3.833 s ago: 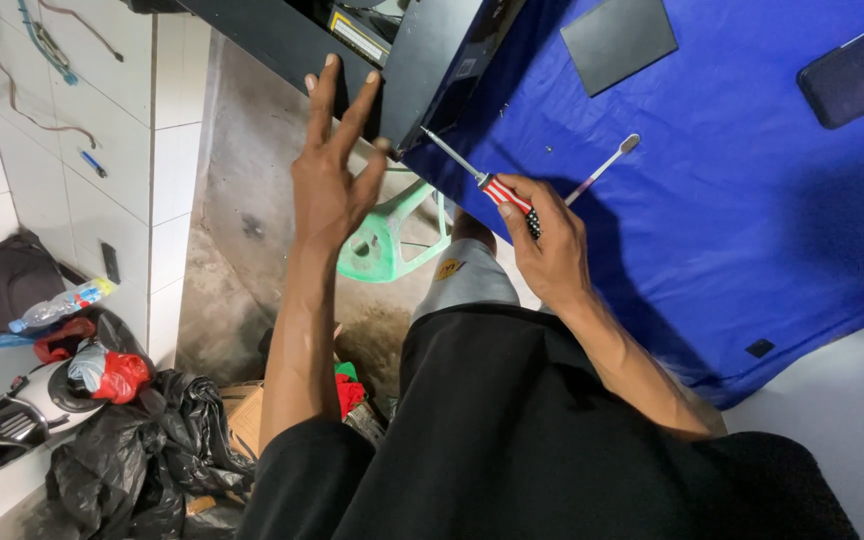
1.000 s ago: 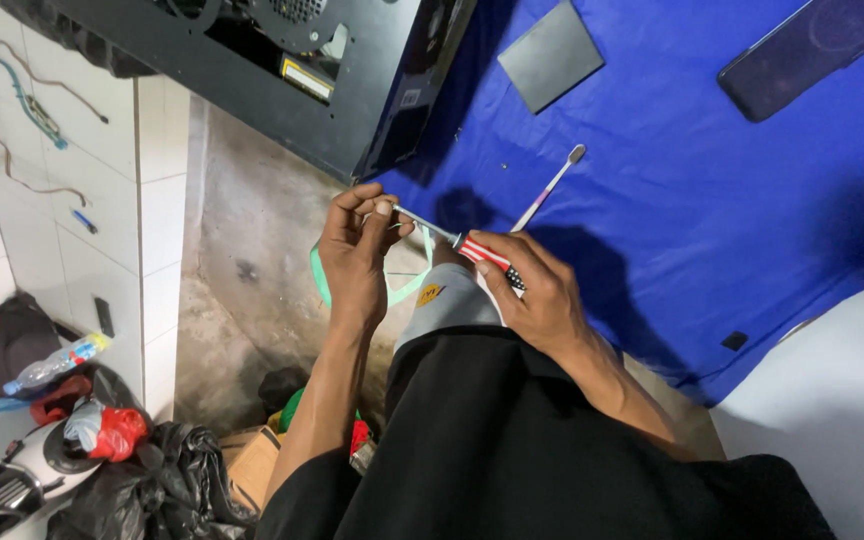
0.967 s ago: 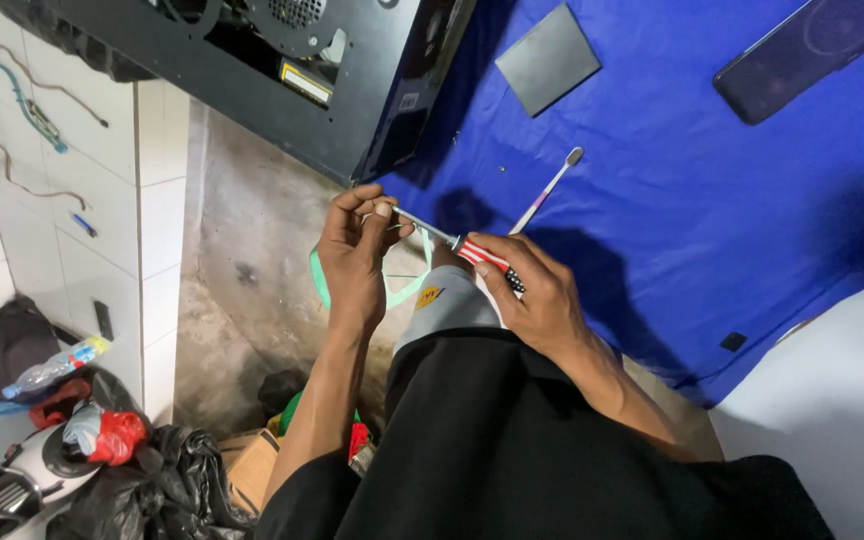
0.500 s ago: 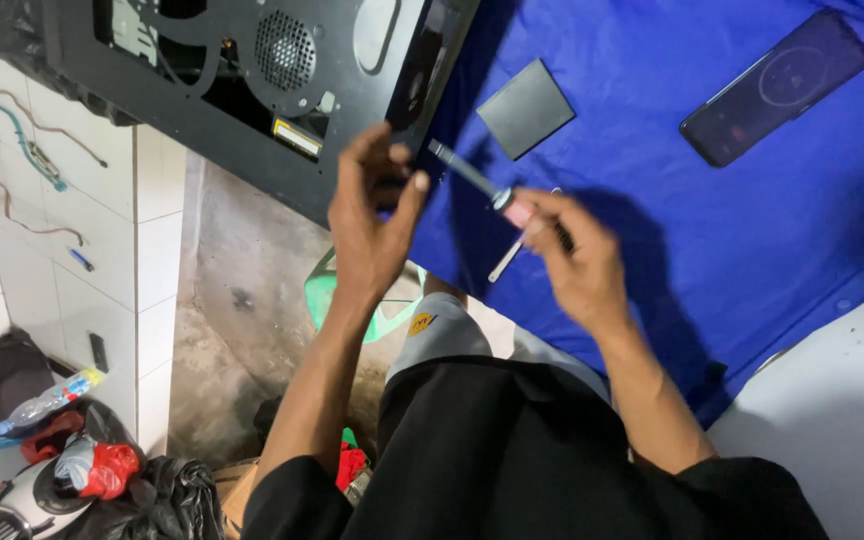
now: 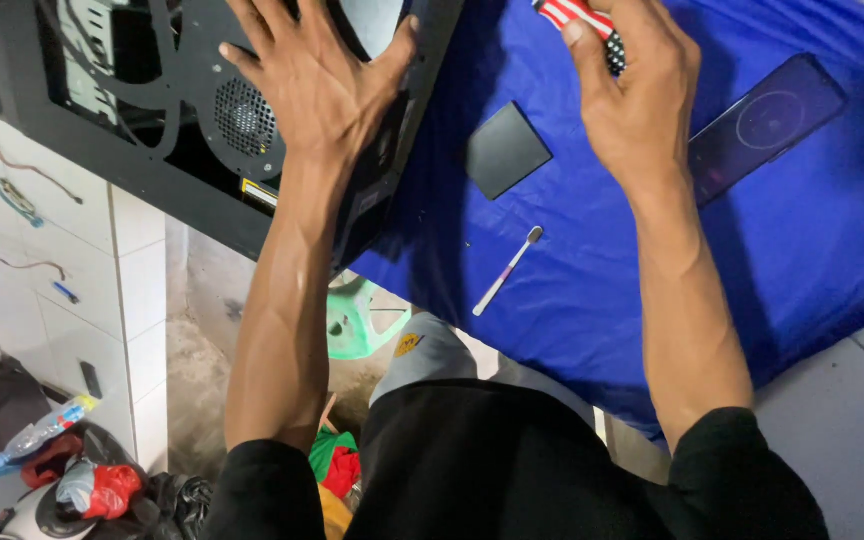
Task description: The person works on the internal components of a desktop computer case, using a screwdriver to tighten screws on the motherboard area. They then reposition the case and secure the side panel with screws.
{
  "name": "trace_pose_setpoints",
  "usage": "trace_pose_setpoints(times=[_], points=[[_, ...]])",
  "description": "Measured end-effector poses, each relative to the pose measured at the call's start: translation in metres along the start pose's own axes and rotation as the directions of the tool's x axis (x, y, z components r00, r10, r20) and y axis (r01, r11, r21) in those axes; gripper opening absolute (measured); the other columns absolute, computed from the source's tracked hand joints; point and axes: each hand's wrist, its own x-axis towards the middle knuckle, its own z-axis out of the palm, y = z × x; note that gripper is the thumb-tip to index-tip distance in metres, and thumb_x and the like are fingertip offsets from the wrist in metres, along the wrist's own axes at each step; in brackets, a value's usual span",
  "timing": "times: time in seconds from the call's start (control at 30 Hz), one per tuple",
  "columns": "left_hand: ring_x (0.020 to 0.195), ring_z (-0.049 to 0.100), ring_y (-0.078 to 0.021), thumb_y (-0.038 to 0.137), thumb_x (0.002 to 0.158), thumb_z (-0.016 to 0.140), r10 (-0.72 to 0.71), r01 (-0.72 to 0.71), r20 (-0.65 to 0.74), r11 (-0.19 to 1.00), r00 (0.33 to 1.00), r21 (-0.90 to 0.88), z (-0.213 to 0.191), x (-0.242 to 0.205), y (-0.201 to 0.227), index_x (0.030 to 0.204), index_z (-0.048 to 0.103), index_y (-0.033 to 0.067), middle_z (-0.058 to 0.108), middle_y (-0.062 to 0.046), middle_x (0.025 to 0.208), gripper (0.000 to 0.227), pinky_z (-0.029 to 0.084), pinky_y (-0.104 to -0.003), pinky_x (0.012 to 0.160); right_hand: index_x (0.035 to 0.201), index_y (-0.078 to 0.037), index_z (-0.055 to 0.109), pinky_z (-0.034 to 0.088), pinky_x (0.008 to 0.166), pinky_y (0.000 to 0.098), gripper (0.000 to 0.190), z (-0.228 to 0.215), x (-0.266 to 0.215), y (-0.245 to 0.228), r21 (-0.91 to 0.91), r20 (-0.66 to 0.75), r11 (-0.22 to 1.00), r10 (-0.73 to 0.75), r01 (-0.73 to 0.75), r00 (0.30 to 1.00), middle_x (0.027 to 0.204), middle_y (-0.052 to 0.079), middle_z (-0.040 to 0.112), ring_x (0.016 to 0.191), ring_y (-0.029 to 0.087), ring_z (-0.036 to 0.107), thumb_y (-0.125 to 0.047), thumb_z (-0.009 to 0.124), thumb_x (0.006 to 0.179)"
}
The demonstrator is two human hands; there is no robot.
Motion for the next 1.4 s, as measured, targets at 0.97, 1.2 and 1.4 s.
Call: trace_pose_setpoints(times=[0.97,1.2,1.4], points=[[0.145,0.045,-0.0361,0.050,0.105,0.068,0.142,-0.288,-0.346,0.862,0.927,-0.417,-0.008,-0.048,-0.016,0.150,0.044,0.0100,0.050,-0.017,0.153,0.065,0.034,-0.049,0.126,0.131,0.007,0.067,0.051,0.091,0.0429,0.026,-0.017,-0.036,-0.051,0.077,0.090,0.994,0.063,-0.071,0.994,0.122,0.022,0.071,0.107,0.035,0.068,-0.012,0.056,0.117],[0.085,0.075,-0.0212,0.062,0.101,0.045,0.030,0.520,0.531,-0.257,0.847,-0.815,0.003,-0.162,-0.012,0.128,0.063,-0.0019,0.074,-0.017,0.102,0.071,0.064,-0.031,0.076,0.128,-0.001,0.072,0.054,0.087,0.0484,0.023,-0.014,-0.092,-0.115,0.176,0.144,0.972,0.132,-0.157,0.981,0.105,0.019,0.070,0.094,0.041,0.069,-0.005,0.066,0.107],[0.087,0.077,-0.0244,0.045,0.105,0.054,0.164,0.489,0.473,-0.485,0.865,-0.725,-0.006,-0.195,-0.045,0.130,0.063,-0.0081,0.072,-0.022,0.104,0.060,0.066,-0.031,0.078,0.127,-0.007,0.074,0.054,0.087,0.0461,0.025,-0.007,-0.124,-0.175,0.177,0.249,0.957,0.185,-0.232,0.951,0.109,0.016,0.073,0.097,0.037,0.071,-0.008,0.068,0.102]])
